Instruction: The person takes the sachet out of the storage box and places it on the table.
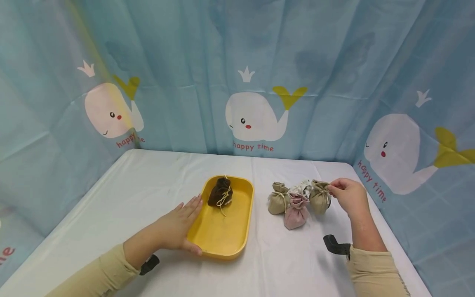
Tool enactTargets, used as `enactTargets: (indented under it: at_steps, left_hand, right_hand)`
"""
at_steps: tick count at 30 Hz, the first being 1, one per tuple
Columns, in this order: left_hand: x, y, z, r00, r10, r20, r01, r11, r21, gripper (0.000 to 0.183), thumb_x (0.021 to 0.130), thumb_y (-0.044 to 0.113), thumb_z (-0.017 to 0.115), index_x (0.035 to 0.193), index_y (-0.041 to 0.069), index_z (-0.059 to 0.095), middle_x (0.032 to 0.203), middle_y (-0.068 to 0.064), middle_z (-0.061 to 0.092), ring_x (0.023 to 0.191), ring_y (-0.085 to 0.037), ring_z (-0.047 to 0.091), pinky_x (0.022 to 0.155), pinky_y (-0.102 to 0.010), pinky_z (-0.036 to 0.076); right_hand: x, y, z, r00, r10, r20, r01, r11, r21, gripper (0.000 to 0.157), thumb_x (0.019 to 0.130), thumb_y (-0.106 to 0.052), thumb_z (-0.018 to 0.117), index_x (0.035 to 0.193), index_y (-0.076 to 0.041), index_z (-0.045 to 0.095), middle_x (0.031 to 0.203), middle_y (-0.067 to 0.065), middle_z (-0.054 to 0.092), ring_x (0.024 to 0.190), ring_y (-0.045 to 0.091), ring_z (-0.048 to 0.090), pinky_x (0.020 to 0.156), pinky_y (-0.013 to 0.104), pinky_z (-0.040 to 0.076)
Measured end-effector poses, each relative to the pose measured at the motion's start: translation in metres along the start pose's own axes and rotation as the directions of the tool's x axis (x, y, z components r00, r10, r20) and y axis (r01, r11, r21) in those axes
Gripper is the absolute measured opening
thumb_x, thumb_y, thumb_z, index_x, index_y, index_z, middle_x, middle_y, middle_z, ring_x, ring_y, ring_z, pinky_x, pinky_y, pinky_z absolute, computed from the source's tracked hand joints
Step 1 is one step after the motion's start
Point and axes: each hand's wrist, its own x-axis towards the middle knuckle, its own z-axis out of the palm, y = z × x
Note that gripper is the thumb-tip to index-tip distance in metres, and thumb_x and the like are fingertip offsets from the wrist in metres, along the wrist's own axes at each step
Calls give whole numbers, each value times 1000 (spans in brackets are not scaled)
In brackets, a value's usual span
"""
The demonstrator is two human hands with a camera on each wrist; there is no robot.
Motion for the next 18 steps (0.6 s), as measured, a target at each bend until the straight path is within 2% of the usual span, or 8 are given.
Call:
enactTargets:
  at_steps: [8, 11, 14, 15, 18]
  left_hand:
    - [2, 1, 4, 1000, -2, 3, 2, 1000, 1, 134, 53, 92, 37, 146, 1, 7, 152, -14, -5, 140, -27, 0, 109, -49, 15]
    - [2, 1, 6, 1000, -2, 4, 2, 1000, -13, 134, 53, 92, 38, 146, 1, 6, 152, -14, -5, 140, -27, 0, 109, -49, 15]
    - [2, 1, 6, 1000, -2, 4, 2, 1000, -28, 134, 53, 91, 39, 146, 1, 5, 152, -14, -5, 140, -26, 0, 109, -49, 16]
    - [2, 1, 6, 1000, -2, 4, 2, 1000, -30, 134, 53, 91, 39, 146, 1, 5, 152, -14, -5, 140, -26, -1, 109, -49, 16]
    - [2, 1, 6, 1000, 0, -3, 0, 999, -32, 134, 53, 92, 38, 146, 1, 6, 152, -15, -5, 140, -27, 0, 109, -49, 16]
  right_hand:
    - [-1, 0, 10, 1000, -5, 26, 5, 1000, 9, 25, 92, -22, 56, 97, 1, 64, 95, 18, 65, 82, 26, 64, 72, 46, 50]
    - [3, 9, 17, 999, 13, 49, -13, 1000, 4, 25, 92, -23, 57, 96, 0, 64, 94, 17, 65, 83, 27, 63, 71, 46, 49]
    - [21, 43, 32, 997, 18, 76, -20, 1000, 23, 26, 89, -29, 60, 92, -4, 65, 89, 12, 66, 79, 22, 64, 65, 47, 49]
    - [29, 58, 39, 997, 21, 79, -23, 999, 27, 25, 89, -31, 60, 92, -6, 65, 88, 10, 66, 78, 21, 64, 62, 43, 50]
    - [56, 108, 60, 998, -27, 60, 28, 1000, -6, 30, 87, -44, 58, 90, -15, 66, 86, 3, 66, 75, 14, 64, 57, 36, 51]
